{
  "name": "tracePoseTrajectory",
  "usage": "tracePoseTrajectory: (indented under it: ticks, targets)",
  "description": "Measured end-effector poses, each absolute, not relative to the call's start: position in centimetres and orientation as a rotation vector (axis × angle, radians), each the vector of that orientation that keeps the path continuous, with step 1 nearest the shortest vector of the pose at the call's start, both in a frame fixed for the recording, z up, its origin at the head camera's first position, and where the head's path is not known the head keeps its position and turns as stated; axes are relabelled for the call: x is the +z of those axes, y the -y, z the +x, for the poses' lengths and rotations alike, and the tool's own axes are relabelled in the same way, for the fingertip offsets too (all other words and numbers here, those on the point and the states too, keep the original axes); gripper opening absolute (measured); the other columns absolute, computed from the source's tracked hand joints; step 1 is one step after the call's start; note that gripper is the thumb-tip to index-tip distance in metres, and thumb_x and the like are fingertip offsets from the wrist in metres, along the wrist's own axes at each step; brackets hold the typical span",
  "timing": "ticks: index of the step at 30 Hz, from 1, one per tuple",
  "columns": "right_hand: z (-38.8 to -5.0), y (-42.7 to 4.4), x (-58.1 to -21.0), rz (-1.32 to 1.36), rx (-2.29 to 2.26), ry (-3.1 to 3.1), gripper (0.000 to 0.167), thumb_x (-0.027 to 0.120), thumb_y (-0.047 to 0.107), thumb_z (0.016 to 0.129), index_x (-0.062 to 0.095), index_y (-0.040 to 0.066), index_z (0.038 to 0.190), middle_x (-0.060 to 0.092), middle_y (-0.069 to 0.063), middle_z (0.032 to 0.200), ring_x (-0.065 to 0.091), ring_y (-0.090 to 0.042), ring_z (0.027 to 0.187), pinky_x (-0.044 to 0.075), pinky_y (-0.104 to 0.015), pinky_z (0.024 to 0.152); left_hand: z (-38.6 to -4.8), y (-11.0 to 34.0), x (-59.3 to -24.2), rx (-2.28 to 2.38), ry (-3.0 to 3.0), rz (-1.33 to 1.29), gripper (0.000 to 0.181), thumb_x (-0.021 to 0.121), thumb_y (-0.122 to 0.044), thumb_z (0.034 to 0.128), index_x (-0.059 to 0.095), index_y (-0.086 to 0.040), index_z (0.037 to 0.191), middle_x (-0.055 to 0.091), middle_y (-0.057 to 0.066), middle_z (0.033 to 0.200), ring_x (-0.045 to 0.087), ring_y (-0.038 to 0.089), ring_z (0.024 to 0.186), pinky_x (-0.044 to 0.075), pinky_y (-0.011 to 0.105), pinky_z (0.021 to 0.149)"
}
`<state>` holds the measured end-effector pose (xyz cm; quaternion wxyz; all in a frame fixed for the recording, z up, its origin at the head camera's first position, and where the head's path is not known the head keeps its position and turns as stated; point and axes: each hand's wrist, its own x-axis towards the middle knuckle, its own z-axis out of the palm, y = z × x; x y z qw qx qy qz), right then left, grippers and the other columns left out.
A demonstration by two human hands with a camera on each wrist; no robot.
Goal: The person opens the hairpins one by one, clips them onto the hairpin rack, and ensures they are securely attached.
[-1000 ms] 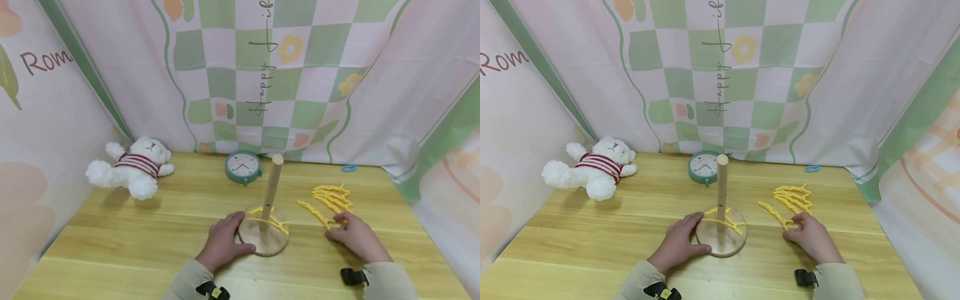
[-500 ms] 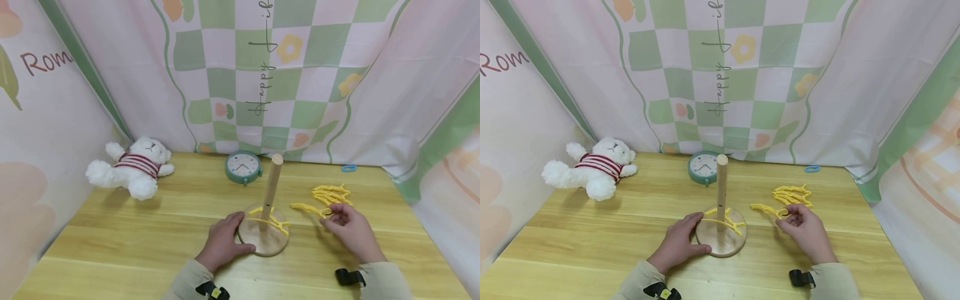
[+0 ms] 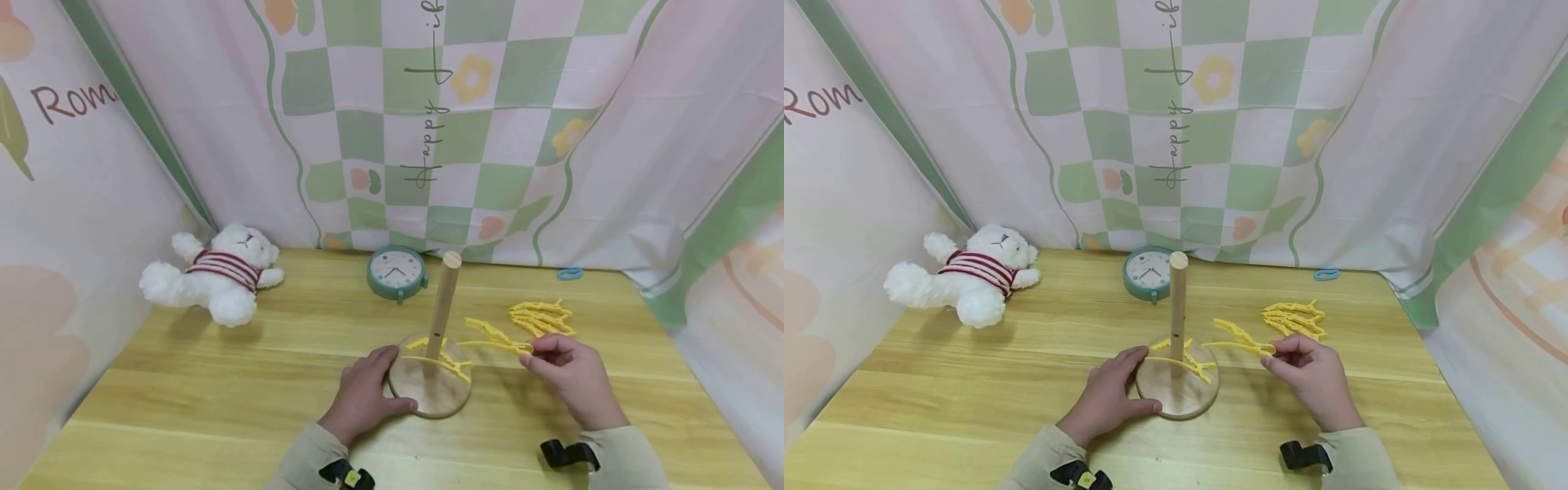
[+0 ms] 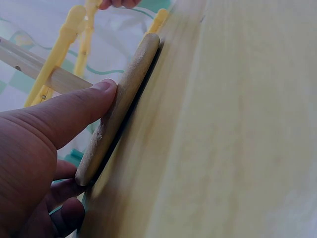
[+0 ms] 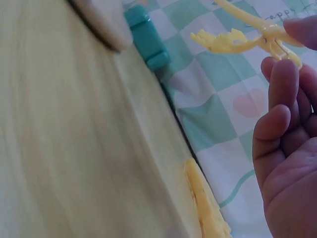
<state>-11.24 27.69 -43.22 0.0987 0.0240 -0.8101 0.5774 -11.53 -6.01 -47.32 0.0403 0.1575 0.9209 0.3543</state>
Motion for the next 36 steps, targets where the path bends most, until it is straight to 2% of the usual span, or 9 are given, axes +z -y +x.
tracePoseTrajectory:
  ticks: [3, 6, 12, 17, 24, 28, 31, 36]
  targets:
    - [-11.1, -27.6, -43.0, 0.119, 1.876, 2.274, 0.014, 0.077, -0.01, 0.081, 0.069, -0.002, 0.089, 0.072, 0.005, 0.088, 0.067, -0.006, 0.076, 0.056, -0.02, 0.066, -11.5, 6.0, -47.3, 1.085, -2.823, 0.484, 0.097, 0.084, -0.055, 0.0725, 0.046, -0.01, 0.15, 0.046, 0.006, 0.154, 0.047, 0.034, 0.133, 0.03, 0.058, 0.107]
    - [-11.1, -27.3, -42.8, 0.191, 2.015, 2.145, 0.021, 0.073, -0.017, 0.079, 0.071, 0.002, 0.087, 0.072, 0.001, 0.09, 0.068, -0.008, 0.078, 0.057, -0.021, 0.067, -11.5, 6.0, -47.3, 1.086, -2.823, 0.482, 0.097, 0.085, -0.054, 0.0724, 0.046, -0.01, 0.15, 0.046, 0.006, 0.154, 0.047, 0.034, 0.133, 0.03, 0.058, 0.107]
    - [-10.9, -26.4, -42.2, 0.321, 2.106, 2.048, 0.027, 0.069, -0.023, 0.078, 0.074, 0.002, 0.089, 0.071, 0.0, 0.093, 0.068, -0.007, 0.08, 0.057, -0.021, 0.068, -11.4, 6.0, -47.0, 1.087, -2.813, 0.474, 0.096, 0.085, -0.052, 0.0731, 0.046, -0.01, 0.15, 0.045, 0.007, 0.154, 0.046, 0.035, 0.134, 0.029, 0.059, 0.108]
    - [-10.8, -25.5, -42.1, 0.38, 2.141, 2.021, 0.029, 0.07, -0.024, 0.077, 0.074, 0.001, 0.09, 0.071, 0.0, 0.094, 0.067, -0.008, 0.081, 0.057, -0.022, 0.068, -11.4, 6.1, -46.9, 1.076, -2.813, 0.477, 0.097, 0.085, -0.053, 0.073, 0.046, -0.01, 0.15, 0.045, 0.007, 0.154, 0.046, 0.035, 0.134, 0.029, 0.059, 0.108]
    - [-10.9, -24.6, -42.5, 0.419, 2.138, 2.011, 0.023, 0.071, -0.024, 0.076, 0.071, -0.007, 0.092, 0.071, -0.002, 0.094, 0.067, -0.009, 0.081, 0.057, -0.023, 0.07, -11.4, 6.0, -47.0, 1.073, -2.82, 0.478, 0.097, 0.085, -0.054, 0.0725, 0.046, -0.009, 0.15, 0.045, 0.007, 0.154, 0.046, 0.036, 0.134, 0.029, 0.06, 0.108]
    - [-11.1, -24.0, -42.7, 0.429, 2.13, 2.0, 0.027, 0.071, -0.024, 0.075, 0.072, -0.002, 0.09, 0.07, -0.002, 0.093, 0.067, -0.008, 0.08, 0.057, -0.023, 0.07, -11.5, 5.9, -47.1, 1.074, -2.819, 0.477, 0.097, 0.085, -0.054, 0.0724, 0.047, -0.01, 0.149, 0.046, 0.007, 0.154, 0.047, 0.036, 0.134, 0.03, 0.059, 0.107]
    - [-11.1, -23.6, -42.7, 0.442, 2.132, 2.005, 0.026, 0.072, -0.023, 0.075, 0.072, -0.003, 0.09, 0.07, -0.002, 0.093, 0.067, -0.009, 0.08, 0.057, -0.023, 0.07, -11.5, 5.9, -47.1, 1.071, -2.823, 0.477, 0.097, 0.085, -0.054, 0.0722, 0.047, -0.01, 0.149, 0.046, 0.006, 0.154, 0.047, 0.035, 0.133, 0.03, 0.059, 0.107]
    - [-11.1, -22.6, -42.4, 0.437, 2.106, 2.045, 0.02, 0.073, -0.021, 0.075, 0.068, -0.011, 0.091, 0.07, -0.004, 0.092, 0.067, -0.009, 0.079, 0.058, -0.023, 0.07, -11.5, 6.0, -47.1, 1.08, -2.823, 0.475, 0.097, 0.085, -0.054, 0.0713, 0.047, -0.01, 0.149, 0.046, 0.007, 0.154, 0.048, 0.036, 0.132, 0.03, 0.06, 0.107]
